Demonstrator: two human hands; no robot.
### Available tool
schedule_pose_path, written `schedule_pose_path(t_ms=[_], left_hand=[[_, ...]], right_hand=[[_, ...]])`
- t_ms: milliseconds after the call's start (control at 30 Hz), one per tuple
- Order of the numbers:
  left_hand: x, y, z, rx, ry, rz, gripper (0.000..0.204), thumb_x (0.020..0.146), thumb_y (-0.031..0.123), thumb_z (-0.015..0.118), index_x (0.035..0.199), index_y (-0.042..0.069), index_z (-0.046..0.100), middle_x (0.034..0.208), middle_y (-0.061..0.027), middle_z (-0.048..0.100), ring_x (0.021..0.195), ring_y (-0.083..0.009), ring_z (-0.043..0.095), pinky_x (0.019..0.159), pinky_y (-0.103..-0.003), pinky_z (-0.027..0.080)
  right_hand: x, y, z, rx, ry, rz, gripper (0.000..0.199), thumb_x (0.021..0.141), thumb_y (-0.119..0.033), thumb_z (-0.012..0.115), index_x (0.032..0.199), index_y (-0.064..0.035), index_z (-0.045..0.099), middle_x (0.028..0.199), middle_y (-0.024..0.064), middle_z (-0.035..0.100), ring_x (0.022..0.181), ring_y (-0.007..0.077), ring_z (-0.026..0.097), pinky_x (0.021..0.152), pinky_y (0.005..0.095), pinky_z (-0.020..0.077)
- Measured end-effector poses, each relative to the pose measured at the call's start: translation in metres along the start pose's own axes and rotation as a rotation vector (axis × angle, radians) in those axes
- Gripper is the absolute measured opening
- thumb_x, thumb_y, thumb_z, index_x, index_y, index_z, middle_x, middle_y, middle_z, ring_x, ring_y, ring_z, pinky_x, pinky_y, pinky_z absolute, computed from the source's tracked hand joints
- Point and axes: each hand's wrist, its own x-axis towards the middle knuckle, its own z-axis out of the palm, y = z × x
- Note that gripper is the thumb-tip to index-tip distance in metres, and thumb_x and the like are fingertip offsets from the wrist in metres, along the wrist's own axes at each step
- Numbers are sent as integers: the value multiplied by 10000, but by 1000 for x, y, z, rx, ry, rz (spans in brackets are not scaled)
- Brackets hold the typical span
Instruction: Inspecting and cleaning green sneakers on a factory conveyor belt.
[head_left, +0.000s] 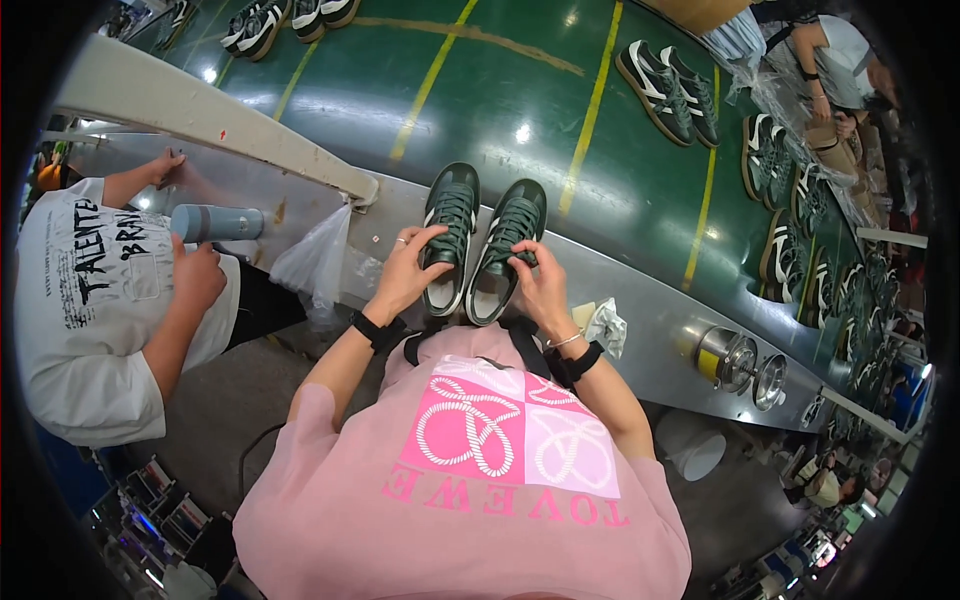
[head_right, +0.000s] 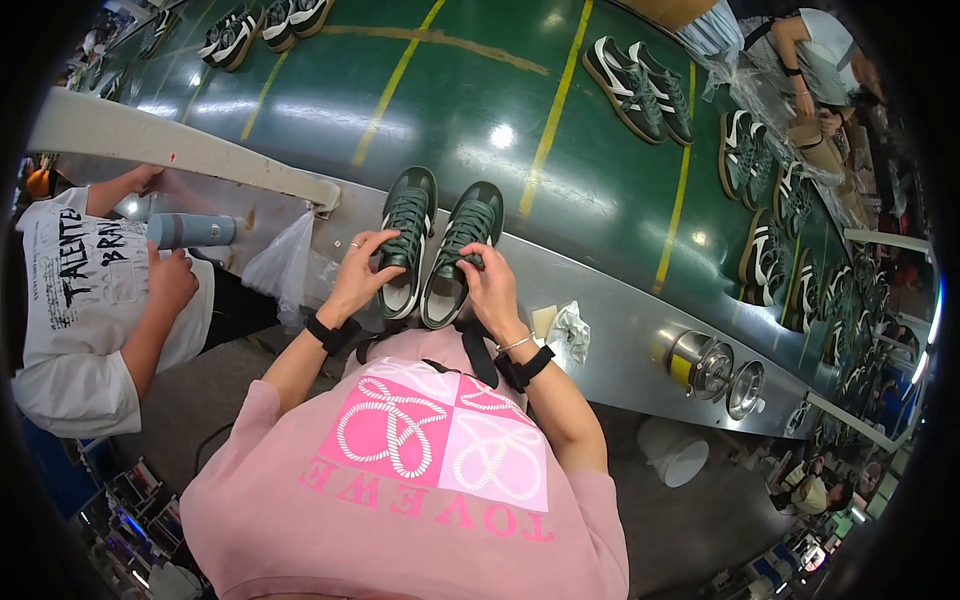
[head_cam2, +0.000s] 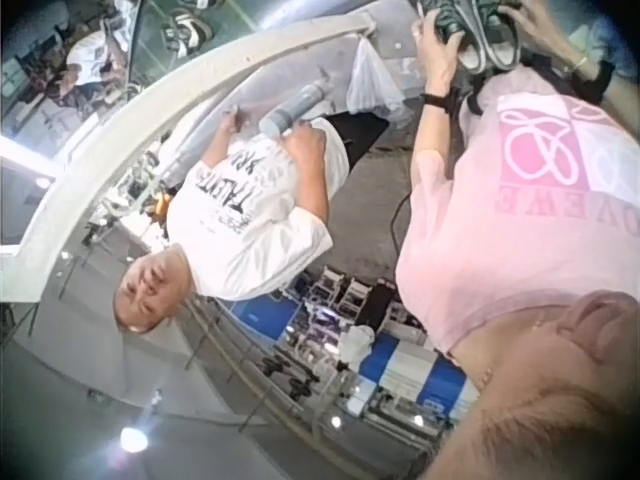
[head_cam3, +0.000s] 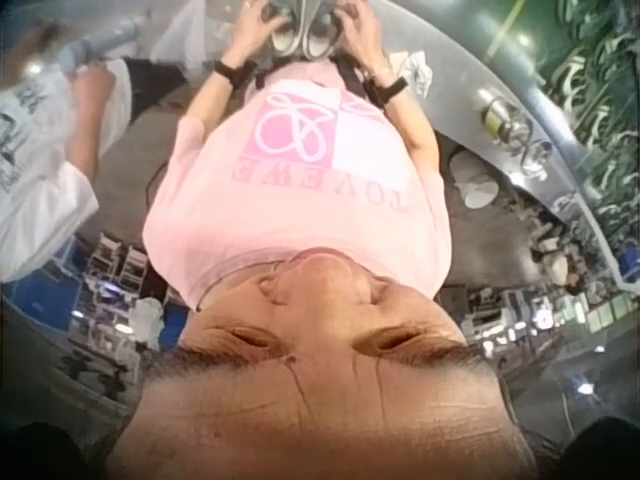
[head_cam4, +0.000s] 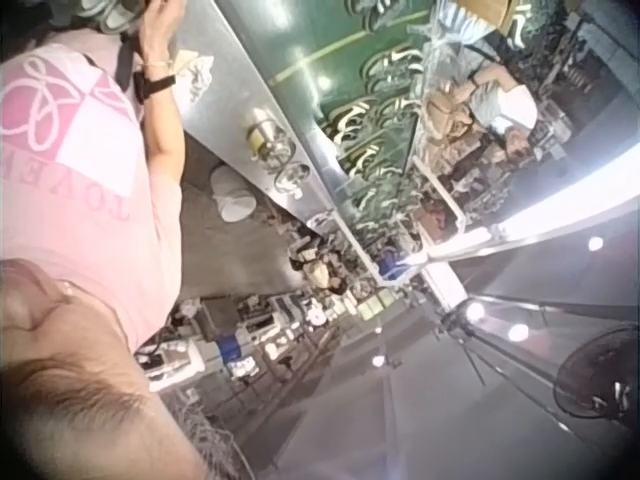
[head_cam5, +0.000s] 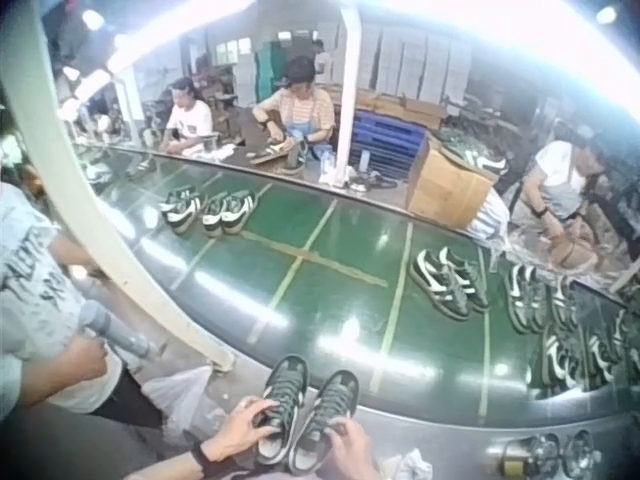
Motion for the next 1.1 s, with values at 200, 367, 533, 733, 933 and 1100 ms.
schedule_pose_path(t_ms=[200,367,533,733,933,1100], left_hand=[[-9,10,-7,2,40,39,265,808,81,775,1040,26,660,1055,-89,604,842,-231,616,723,-304,505],[-10,10,0,-16,159,229,245,881,148,722,1055,-2,638,1031,-108,652,812,-243,628,715,-319,504],[-8,-1,9,-420,79,-303,188,937,162,667,1049,15,630,853,-86,675,792,-147,622,752,-305,496],[-8,-1,9,-280,193,19,335,856,153,717,1149,44,598,1039,-106,647,984,-186,617,865,-348,498],[-35,21,-2,-157,147,36,498,842,251,744,1270,95,542,1095,-168,616,1021,-344,632,879,-424,508],[-65,-6,10,-61,62,5,520,891,304,701,1294,49,494,1125,-191,610,1052,-378,607,915,-441,500]], right_hand=[[-10,-26,-7,-35,-112,-213,240,797,3,655,1030,-53,650,913,95,632,875,266,616,788,356,494],[-21,-24,-5,-81,-208,-201,299,757,21,628,1044,-60,644,876,94,599,869,273,596,842,377,456],[-23,-38,5,-190,-212,-311,430,728,36,635,1142,-77,615,879,105,570,873,296,570,860,407,427],[-21,-19,6,-443,-114,-407,433,690,48,623,1097,-88,682,944,125,578,934,320,555,856,424,454],[-19,-28,3,-326,-76,-400,369,738,70,585,1065,-65,688,990,129,616,983,334,573,887,420,469],[-25,-32,8,-250,-101,-317,391,786,58,606,1164,-37,642,1026,142,627,982,334,578,889,409,468]])
